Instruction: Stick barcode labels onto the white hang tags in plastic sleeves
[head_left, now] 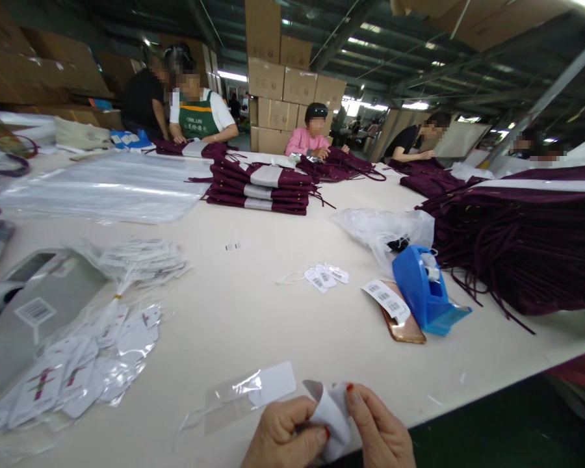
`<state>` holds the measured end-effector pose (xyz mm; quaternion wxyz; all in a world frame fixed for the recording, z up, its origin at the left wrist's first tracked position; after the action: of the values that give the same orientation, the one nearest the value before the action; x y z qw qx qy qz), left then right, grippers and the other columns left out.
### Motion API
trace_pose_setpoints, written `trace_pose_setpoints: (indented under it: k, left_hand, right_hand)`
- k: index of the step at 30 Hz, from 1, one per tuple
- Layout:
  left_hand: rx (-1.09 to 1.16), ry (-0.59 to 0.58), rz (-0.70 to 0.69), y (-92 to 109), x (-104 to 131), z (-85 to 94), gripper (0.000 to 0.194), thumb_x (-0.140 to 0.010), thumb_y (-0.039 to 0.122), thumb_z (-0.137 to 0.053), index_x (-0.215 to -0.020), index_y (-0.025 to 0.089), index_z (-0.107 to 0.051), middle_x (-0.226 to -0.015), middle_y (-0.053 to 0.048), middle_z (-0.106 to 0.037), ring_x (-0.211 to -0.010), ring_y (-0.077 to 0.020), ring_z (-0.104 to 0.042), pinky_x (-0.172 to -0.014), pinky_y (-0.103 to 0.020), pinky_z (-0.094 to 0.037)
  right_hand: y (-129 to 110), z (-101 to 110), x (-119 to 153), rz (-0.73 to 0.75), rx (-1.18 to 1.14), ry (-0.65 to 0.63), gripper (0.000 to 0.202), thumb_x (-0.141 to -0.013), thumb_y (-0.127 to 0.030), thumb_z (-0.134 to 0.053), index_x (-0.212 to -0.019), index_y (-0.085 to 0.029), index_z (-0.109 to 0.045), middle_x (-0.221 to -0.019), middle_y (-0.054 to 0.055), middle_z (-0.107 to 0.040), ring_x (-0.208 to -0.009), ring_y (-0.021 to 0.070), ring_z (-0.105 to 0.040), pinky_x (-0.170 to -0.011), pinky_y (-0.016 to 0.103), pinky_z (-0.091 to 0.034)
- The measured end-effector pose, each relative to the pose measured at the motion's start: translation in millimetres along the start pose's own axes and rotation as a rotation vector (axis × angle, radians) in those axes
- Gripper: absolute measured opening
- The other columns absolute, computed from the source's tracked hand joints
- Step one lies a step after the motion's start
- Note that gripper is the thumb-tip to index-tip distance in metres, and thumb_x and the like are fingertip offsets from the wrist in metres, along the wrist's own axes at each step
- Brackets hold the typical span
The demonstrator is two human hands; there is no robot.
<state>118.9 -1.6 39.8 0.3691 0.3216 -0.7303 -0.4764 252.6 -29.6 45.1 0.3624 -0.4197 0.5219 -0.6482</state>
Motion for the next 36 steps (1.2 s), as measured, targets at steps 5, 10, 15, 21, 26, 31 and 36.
trace_pose_setpoints:
  k: [5, 10, 15, 21, 26, 31, 36]
  left_hand:
    - [-0.049, -0.019, -0.032, 10, -20, -4.3, 0.025, -0.070, 0.037, -0.060, -0.070, 0.012, -0.065, -0.062, 0.000, -0.053, -0.063, -0.0132, -0.046, -0.061, -0.023, -0.034]
    - [-0.032, -0.027, -0.056, 26, -63, -13.7, 0.018, -0.066, 0.029, -0.056, -0.068, 0.012, -0.062, -0.061, 0.001, -0.053, -0.063, -0.0134, -0.047, -0.063, -0.024, -0.037]
    - [-0.540, 0.244, -0.203, 31, -80, 4.7, 0.034, -0.063, 0.022, -0.053, -0.094, 0.012, -0.062, -0.090, -0.009, -0.063, -0.088, -0.0249, -0.053, -0.081, -0.039, -0.040]
    - [-0.477, 0.206, -0.121, 53, -39, 2.1, 0.025, -0.072, 0.034, -0.050, -0.079, 0.015, -0.065, -0.079, -0.008, -0.063, -0.077, -0.0214, -0.054, -0.069, -0.034, -0.042]
    - [0.084, -0.078, 0.213, 58, -17, -26.3, 0.028, -0.062, 0.038, -0.060, -0.068, 0.010, -0.061, -0.057, -0.001, -0.055, -0.052, -0.0093, -0.044, -0.048, -0.021, -0.029]
    - [0.207, -0.117, 0.281, 54, -6, -29.3, 0.012, -0.051, 0.022, -0.062, -0.054, 0.012, -0.055, -0.046, 0.004, -0.046, -0.044, -0.0062, -0.037, -0.046, -0.021, -0.024]
    - [0.120, 0.159, 0.194, 44, -2, -3.1, 0.017, -0.056, 0.029, -0.061, -0.055, 0.014, -0.053, -0.045, 0.004, -0.046, -0.044, -0.0068, -0.036, -0.045, -0.021, -0.025]
  right_hand:
    - [0, 36, -34, 0.129, -0.197, 0.195, 0.043, -0.072, -0.059, -0.059, -0.088, -0.020, -0.068, -0.086, 0.006, -0.069, -0.086, 0.0237, -0.062, -0.072, 0.031, -0.048]
    - [-27, 57, -44, 0.550, -0.170, 0.156, 0.045, -0.075, -0.060, -0.055, -0.097, -0.022, -0.065, -0.089, 0.005, -0.066, -0.085, 0.0213, -0.060, -0.079, 0.033, -0.045]
    - [-50, 60, -30, 0.794, 0.051, 0.092, 0.050, -0.074, -0.062, -0.054, -0.106, -0.024, -0.061, -0.090, 0.006, -0.061, -0.091, 0.0247, -0.053, -0.085, 0.039, -0.039]
    - [-49, 43, -28, 0.962, 0.125, -0.057, 0.065, -0.069, -0.068, -0.052, -0.116, -0.022, -0.053, -0.087, 0.005, -0.058, -0.083, 0.0229, -0.052, -0.080, 0.038, -0.039]
    - [-33, 17, -27, 0.834, 0.025, -0.231, 0.065, -0.068, -0.068, -0.055, -0.114, -0.022, -0.051, -0.092, 0.005, -0.055, -0.087, 0.0225, -0.051, -0.080, 0.035, -0.040]
    - [-13, -1, -24, 0.546, -0.014, -0.376, 0.054, -0.069, -0.058, -0.064, -0.112, -0.028, -0.051, -0.093, 0.002, -0.057, -0.088, 0.0205, -0.053, -0.082, 0.032, -0.041]
    - [-2, -11, -28, 0.289, -0.191, -0.460, 0.066, -0.058, -0.063, -0.069, -0.111, -0.026, -0.057, -0.093, 0.005, -0.061, -0.087, 0.0236, -0.056, -0.080, 0.036, -0.044]
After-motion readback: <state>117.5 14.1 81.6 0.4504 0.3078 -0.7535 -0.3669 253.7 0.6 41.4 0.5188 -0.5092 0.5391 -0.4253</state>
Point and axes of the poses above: each hand's wrist, its own x-axis away from the middle knuckle, its own z-axis out of the back of the hand, y = z × x, the point moved 5 cm from there along -x, towards the middle knuckle
